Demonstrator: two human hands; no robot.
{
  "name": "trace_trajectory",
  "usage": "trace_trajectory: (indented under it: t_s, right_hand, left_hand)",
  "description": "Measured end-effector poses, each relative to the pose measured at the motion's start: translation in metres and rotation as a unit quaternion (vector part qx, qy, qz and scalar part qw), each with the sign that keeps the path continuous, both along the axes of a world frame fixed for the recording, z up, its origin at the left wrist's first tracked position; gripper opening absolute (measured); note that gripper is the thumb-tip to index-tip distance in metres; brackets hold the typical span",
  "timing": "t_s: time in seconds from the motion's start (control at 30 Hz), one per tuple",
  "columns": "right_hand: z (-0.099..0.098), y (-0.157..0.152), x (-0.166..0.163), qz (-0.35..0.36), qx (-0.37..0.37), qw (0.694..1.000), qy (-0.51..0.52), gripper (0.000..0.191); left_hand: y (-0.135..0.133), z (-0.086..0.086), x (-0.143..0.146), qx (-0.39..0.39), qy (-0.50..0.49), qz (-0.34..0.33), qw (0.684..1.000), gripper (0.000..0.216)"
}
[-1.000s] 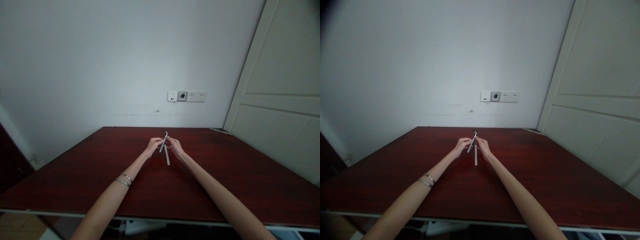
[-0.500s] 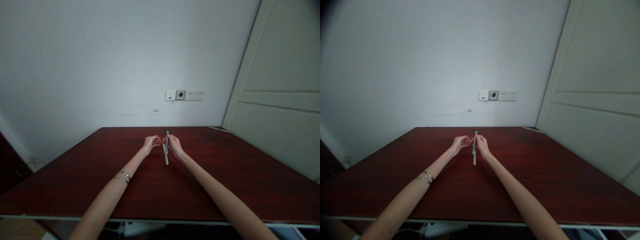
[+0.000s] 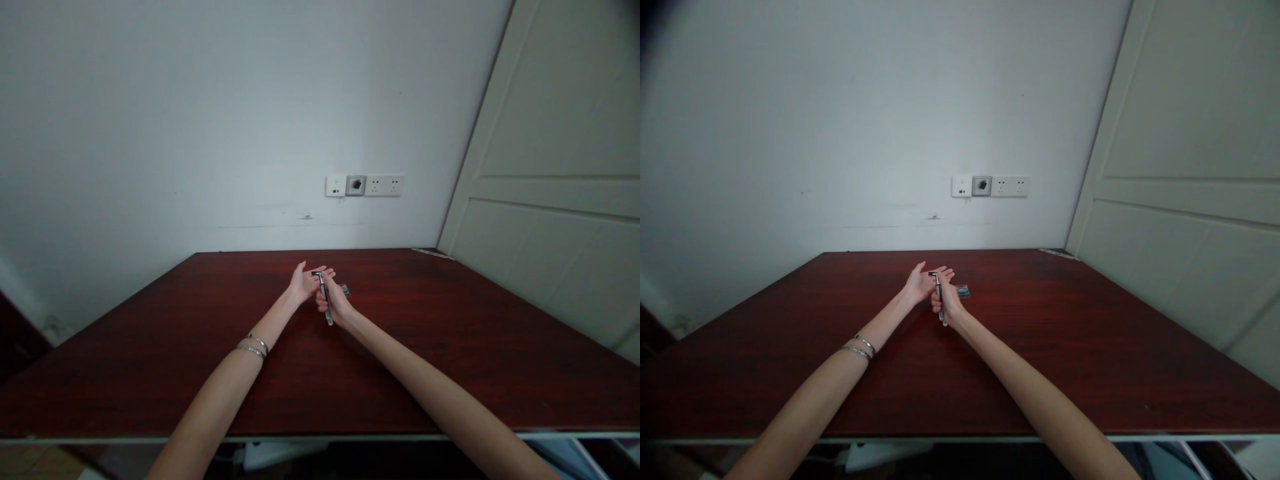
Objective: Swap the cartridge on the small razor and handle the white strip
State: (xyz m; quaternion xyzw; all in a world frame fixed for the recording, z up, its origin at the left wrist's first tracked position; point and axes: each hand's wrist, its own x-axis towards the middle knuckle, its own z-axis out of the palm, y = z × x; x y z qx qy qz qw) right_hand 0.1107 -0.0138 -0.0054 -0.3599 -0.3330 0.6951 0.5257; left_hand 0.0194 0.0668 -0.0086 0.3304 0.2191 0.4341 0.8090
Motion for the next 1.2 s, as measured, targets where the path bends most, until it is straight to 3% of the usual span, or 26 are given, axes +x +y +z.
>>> trace_trajectory:
  t_s: [0.3, 0.67, 1.2]
  right_hand:
    - [-0.009, 0.003, 0.001, 0.012, 0.009, 0.999, -0.031, 0.042]
    - [-0.009, 0.001, 0.002, -0.002, 0.030, 0.998, -0.060, 0.040]
    - [0.001, 0.003, 0.016, -0.033, 0.066, 0.997, -0.006, 0.040]
  left_hand:
    - [-0.016, 0.010, 0.002, -0.047, -0.048, 0.013, 0.998, 0.057]
    - [-0.011, 0.007, 0.003, -0.059, -0.063, 0.006, 0.996, 0.056]
    - [0.014, -0.020, -0.023, -0.003, 0.095, 0.073, 0.993, 0.057]
